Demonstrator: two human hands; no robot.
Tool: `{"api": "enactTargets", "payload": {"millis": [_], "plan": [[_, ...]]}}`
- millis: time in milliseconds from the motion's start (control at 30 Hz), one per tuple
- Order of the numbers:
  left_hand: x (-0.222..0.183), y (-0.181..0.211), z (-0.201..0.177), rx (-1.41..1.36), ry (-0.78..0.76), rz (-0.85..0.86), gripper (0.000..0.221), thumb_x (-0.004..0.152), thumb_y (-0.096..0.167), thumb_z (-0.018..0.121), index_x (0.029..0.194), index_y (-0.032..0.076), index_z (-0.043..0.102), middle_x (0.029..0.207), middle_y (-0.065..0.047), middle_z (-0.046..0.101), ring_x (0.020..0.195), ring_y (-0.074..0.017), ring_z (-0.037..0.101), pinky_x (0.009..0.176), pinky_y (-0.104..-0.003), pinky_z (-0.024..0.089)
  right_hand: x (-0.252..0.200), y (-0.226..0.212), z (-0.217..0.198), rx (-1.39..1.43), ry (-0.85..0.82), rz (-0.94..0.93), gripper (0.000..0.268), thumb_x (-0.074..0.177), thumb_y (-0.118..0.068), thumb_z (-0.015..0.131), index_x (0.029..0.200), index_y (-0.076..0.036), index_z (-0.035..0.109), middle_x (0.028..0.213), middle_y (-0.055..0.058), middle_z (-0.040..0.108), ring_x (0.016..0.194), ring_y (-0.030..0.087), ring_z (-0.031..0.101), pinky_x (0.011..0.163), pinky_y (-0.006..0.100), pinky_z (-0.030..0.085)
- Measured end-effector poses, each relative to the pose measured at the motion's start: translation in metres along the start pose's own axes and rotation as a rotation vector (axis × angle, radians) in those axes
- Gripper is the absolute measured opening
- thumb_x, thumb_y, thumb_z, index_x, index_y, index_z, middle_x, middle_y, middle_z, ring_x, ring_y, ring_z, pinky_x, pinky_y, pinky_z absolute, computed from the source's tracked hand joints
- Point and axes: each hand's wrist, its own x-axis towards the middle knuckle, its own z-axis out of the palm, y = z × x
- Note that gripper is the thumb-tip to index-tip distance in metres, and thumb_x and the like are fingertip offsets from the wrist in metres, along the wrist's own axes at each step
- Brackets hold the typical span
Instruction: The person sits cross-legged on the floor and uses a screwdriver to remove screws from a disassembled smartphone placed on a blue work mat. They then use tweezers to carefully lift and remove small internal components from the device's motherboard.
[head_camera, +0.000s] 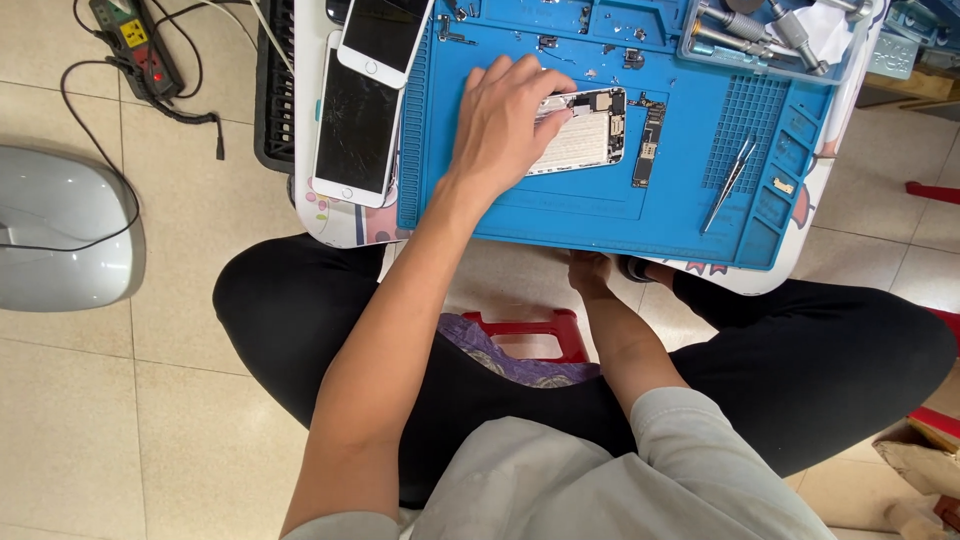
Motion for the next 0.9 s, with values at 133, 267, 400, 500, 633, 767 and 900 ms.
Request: {"api": "enactTargets", "payload": {"millis": [133, 267, 400, 500, 633, 767, 900], "plan": [[0.000, 0.000, -0.002, -0.007, -0.020, 0.006, 0.023, 0.095, 0.030, 0.080, 0.116, 0.020, 0.076, 0.100, 0.002, 0.068, 0.094, -0.0248, 0.058, 0.081, -0.043, 0.040, -0.016, 0.004, 0.000, -0.054, 0.129, -0.036, 0.060, 0.096, -0.031, 0.064, 0.153, -0.026, 0.047, 0.135, 0.013, 0.067, 0.119, 0.031, 0.069, 0.077, 0.039, 0.062], [-0.003, -0.003, 0.000, 0.028, 0.030, 0.059, 0.022, 0.095, 0.028, 0.082, 0.115, 0.019, 0.075, 0.099, 0.001, 0.066, 0.093, -0.0256, 0.057, 0.080, -0.043, 0.040, -0.011, 0.012, 0.030, 0.063, 0.143, 0.044, 0.067, 0.101, -0.055, 0.057, 0.150, -0.011, 0.044, 0.142, 0.011, 0.059, 0.123, 0.029, 0.065, 0.088, 0.042, 0.058], [-0.002, -0.002, 0.000, 0.037, 0.074, 0.086, 0.022, 0.094, 0.028, 0.086, 0.112, 0.020, 0.075, 0.107, 0.000, 0.071, 0.102, -0.0287, 0.061, 0.077, -0.046, 0.041, -0.047, 0.020, 0.018, 0.254, 0.232, 0.088, 0.052, 0.098, -0.046, 0.069, 0.142, -0.022, 0.055, 0.132, 0.008, 0.056, 0.107, 0.028, 0.068, 0.071, 0.045, 0.063], [-0.003, -0.002, -0.003, 0.037, 0.098, 0.100, 0.022, 0.095, 0.025, 0.087, 0.113, 0.017, 0.077, 0.115, -0.003, 0.075, 0.105, -0.0301, 0.066, 0.079, -0.044, 0.041, -0.070, 0.007, 0.012, 0.503, 0.146, 0.056, 0.077, 0.097, -0.040, 0.071, 0.161, -0.018, 0.034, 0.159, 0.010, 0.035, 0.130, 0.036, 0.058, 0.092, 0.056, 0.059], [-0.003, 0.000, -0.002, 0.042, 0.085, 0.116, 0.018, 0.097, 0.026, 0.082, 0.112, 0.019, 0.074, 0.105, -0.001, 0.070, 0.100, -0.0298, 0.060, 0.074, -0.045, 0.038, -0.094, 0.006, 0.018, 0.544, 0.146, 0.014, 0.083, 0.088, -0.036, 0.079, 0.156, -0.020, 0.034, 0.158, 0.004, 0.030, 0.132, 0.039, 0.052, 0.092, 0.060, 0.057], [-0.005, 0.002, -0.002, 0.020, 0.104, 0.108, 0.019, 0.095, 0.024, 0.084, 0.111, 0.019, 0.075, 0.112, 0.000, 0.074, 0.103, -0.0281, 0.064, 0.078, -0.043, 0.040, -0.117, -0.002, 0.004, 0.386, -0.140, -0.018, 0.133, 0.083, -0.048, 0.088, 0.168, -0.029, -0.013, 0.174, -0.002, -0.018, 0.156, 0.029, 0.018, 0.105, 0.054, 0.053], [-0.003, 0.000, -0.003, 0.008, 0.112, 0.143, 0.022, 0.094, 0.020, 0.085, 0.114, 0.016, 0.074, 0.108, -0.003, 0.078, 0.102, -0.0316, 0.067, 0.091, -0.046, 0.042, -0.121, -0.007, -0.011, 0.291, -0.188, -0.013, 0.138, 0.085, -0.058, 0.083, 0.165, -0.033, -0.026, 0.177, 0.002, -0.025, 0.166, 0.028, 0.005, 0.108, 0.053, 0.053]]}}
